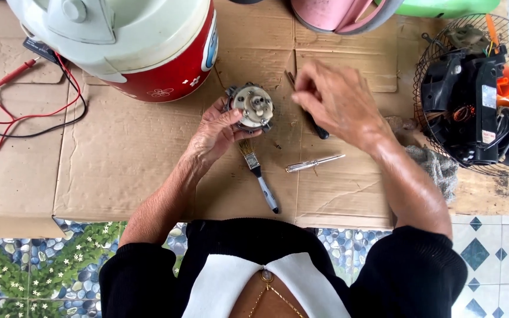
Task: Disassembling a small electric motor using a screwdriver and hammer on a cardboard-covered floor.
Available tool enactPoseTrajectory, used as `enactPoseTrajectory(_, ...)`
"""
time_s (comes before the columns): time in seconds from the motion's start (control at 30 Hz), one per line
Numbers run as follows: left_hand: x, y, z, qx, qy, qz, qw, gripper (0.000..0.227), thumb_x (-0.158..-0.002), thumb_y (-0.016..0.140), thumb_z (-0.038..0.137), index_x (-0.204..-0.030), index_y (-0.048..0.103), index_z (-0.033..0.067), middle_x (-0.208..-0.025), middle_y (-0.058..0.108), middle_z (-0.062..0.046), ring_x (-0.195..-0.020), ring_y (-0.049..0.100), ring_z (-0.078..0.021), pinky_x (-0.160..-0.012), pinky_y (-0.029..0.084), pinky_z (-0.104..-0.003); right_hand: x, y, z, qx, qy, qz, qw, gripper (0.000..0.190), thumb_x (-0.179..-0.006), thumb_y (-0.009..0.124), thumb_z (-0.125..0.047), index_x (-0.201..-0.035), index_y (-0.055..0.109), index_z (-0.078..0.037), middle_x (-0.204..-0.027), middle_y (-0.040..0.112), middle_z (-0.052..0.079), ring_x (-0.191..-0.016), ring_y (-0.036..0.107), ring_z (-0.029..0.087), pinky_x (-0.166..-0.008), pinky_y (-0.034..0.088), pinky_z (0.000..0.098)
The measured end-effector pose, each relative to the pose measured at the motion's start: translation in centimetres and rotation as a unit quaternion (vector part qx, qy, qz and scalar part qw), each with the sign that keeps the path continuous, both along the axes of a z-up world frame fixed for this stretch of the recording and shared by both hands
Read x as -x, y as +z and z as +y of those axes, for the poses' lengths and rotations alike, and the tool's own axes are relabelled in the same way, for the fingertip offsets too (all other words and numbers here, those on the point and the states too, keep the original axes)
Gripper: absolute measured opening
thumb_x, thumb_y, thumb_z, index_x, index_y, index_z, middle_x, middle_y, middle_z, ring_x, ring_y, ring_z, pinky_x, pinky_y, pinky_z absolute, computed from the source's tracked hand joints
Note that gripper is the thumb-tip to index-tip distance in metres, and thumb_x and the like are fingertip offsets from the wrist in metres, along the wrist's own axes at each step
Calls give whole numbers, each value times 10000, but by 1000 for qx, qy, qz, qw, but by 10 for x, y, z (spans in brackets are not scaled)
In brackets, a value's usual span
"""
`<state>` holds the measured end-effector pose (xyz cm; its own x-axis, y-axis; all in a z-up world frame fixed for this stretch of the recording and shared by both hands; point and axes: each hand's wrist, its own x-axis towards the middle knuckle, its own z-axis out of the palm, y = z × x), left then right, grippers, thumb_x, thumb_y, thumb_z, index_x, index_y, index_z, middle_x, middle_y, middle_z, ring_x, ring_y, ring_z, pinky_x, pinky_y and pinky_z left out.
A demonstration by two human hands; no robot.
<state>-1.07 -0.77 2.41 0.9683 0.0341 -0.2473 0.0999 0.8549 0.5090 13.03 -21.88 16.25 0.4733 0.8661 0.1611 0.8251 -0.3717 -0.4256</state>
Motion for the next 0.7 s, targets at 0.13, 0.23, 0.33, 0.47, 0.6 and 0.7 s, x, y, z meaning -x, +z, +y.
enactPoseTrajectory(0.13, -3, -6, 0, 15, 44, -4, 999, 229, -899, 734, 22, -1056, 577, 82, -1100, 719, -223, -913, 740, -423, -872, 613, -678, 49, -56, -39, 18, -12, 43, 999, 131, -938, 751, -237, -960, 649, -158, -763, 701, 63, -744, 709, 264, -704, 576, 419)
enactPoseTrajectory(0.23, -4, -9, 0, 2, 46, -19, 999, 231, -929, 709, 52, -1105, 562, 79, -1191, 701, -225, -1067, 709, -446, -918, 585, -702, 93, -112, -48, 3, 21, 39, 999, 137, -901, 757, -273, -935, 643, -207, -764, 686, 4, -724, 706, 226, -662, 588, 379)
enactPoseTrajectory(0.33, -4, -18, 5, -3, 49, -19, 999, 229, -941, 700, 70, -1126, 566, 82, -1228, 694, -217, -1119, 694, -437, -943, 581, -701, 123, -117, -45, 42, 11, 53, 998, 105, -950, 695, -299, -962, 645, -208, -787, 671, -8, -746, 704, 201, -660, 600, 353)
enactPoseTrajectory(0.47, -6, -30, 8, 25, 49, -7, 998, 191, -966, 667, 32, -1127, 585, 94, -1290, 670, -205, -1185, 654, -459, -1001, 537, -735, 130, -119, -76, -44, -108, -72, 991, 99, -940, 691, -134, -1022, 718, -181, -969, 643, 41, -930, 694, 284, -705, 612, 400)
enactPoseTrajectory(0.6, -6, -29, -1, 8, 55, 0, 998, 167, -944, 689, 35, -1067, 603, 108, -1211, 708, -193, -1148, 681, -442, -963, 556, -724, 118, -111, -103, -43, -172, -92, 980, 372, -884, 700, -58, -1222, 717, -213, -1107, 585, 13, -1098, 559, 286, -938, 526, 390)
enactPoseTrajectory(0.7, -7, -28, -6, -15, 41, 8, 999, 196, -931, 703, 34, -1068, 597, 126, -1197, 717, -169, -1137, 691, -418, -953, 571, -703, 123, -118, -96, -52, -103, -94, 989, 416, -887, 641, -18, -1261, 716, -185, -1285, 627, 65, -1261, 508, 351, -1005, 495, 421)
